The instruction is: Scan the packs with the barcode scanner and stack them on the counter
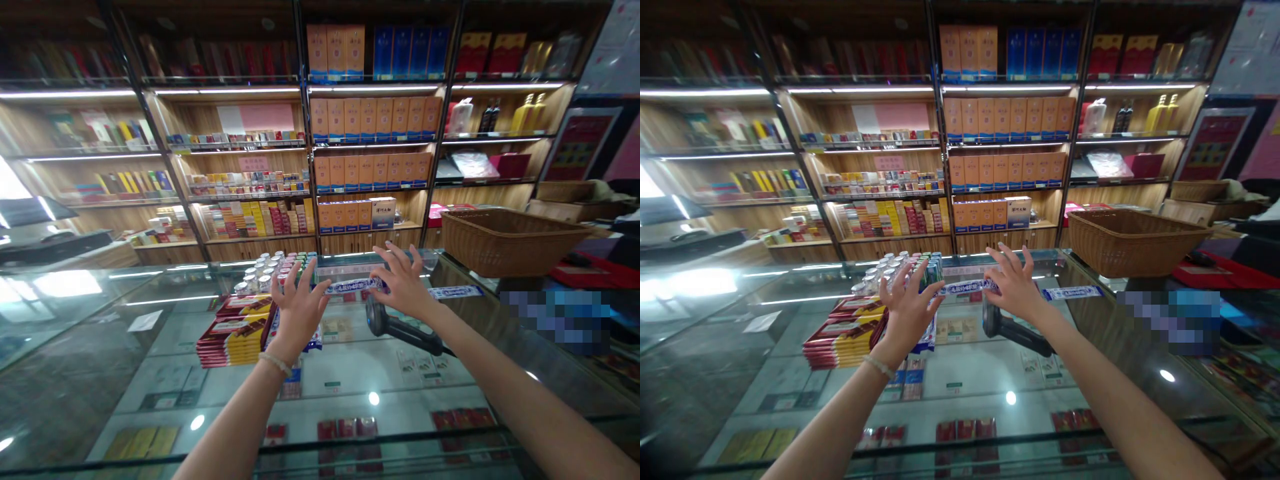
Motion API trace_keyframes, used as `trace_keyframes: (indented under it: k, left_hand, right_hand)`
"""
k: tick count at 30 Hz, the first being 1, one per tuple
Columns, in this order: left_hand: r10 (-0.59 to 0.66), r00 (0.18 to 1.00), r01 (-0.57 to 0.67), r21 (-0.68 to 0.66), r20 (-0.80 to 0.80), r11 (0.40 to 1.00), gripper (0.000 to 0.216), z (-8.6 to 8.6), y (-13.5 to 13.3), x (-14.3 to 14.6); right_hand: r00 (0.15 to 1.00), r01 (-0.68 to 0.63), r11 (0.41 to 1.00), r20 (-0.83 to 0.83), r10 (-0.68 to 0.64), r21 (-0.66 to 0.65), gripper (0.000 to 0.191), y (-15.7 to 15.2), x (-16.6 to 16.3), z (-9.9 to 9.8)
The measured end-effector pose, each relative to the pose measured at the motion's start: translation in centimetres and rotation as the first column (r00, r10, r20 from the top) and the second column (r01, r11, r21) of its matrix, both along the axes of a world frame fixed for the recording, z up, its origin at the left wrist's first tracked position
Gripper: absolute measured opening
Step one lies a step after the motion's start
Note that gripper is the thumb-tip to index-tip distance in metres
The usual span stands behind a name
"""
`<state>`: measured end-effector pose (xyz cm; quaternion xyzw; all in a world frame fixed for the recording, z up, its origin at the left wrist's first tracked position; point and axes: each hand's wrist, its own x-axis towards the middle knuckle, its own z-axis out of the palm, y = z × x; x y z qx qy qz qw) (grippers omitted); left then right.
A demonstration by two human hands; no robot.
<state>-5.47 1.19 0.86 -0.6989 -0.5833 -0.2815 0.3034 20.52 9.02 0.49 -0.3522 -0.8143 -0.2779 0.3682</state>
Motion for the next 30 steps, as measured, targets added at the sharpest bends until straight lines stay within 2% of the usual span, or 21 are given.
trace_keyframes:
  k: [5,11,19,24,30]
  left_hand:
    - [-0.042,0.997,0.041,-0.015,-0.062,0.999,0.024,-0.6,0.1,1.0]
    - [-0.043,0.996,0.042,-0.01,-0.075,0.999,0.024,-0.5,0.2,1.5]
    - [-0.09,0.99,0.09,-0.003,-0.109,0.996,0.023,0.9,0.8,2.4]
    - [-0.098,0.992,0.097,-0.019,-0.077,0.995,0.027,1.8,1.5,4.0]
    - [-0.042,0.999,0.041,-0.019,-0.028,0.999,0.028,0.9,1.8,5.9]
  right_hand:
    - [0.998,0.023,1.0,-0.051,-0.022,0.004,0.018,-0.9,1.6,-1.3]
    - [0.994,0.032,0.999,-0.101,-0.034,-0.024,0.018,-0.7,2.0,-2.0]
    - [0.987,0.051,0.999,-0.149,-0.053,-0.018,0.02,-0.4,2.9,-2.0]
    - [0.976,0.047,0.999,-0.214,-0.046,-0.001,0.015,-0.2,3.5,-1.9]
    - [0.977,0.06,0.998,-0.203,-0.06,-0.004,0.016,0.0,3.8,-2.1]
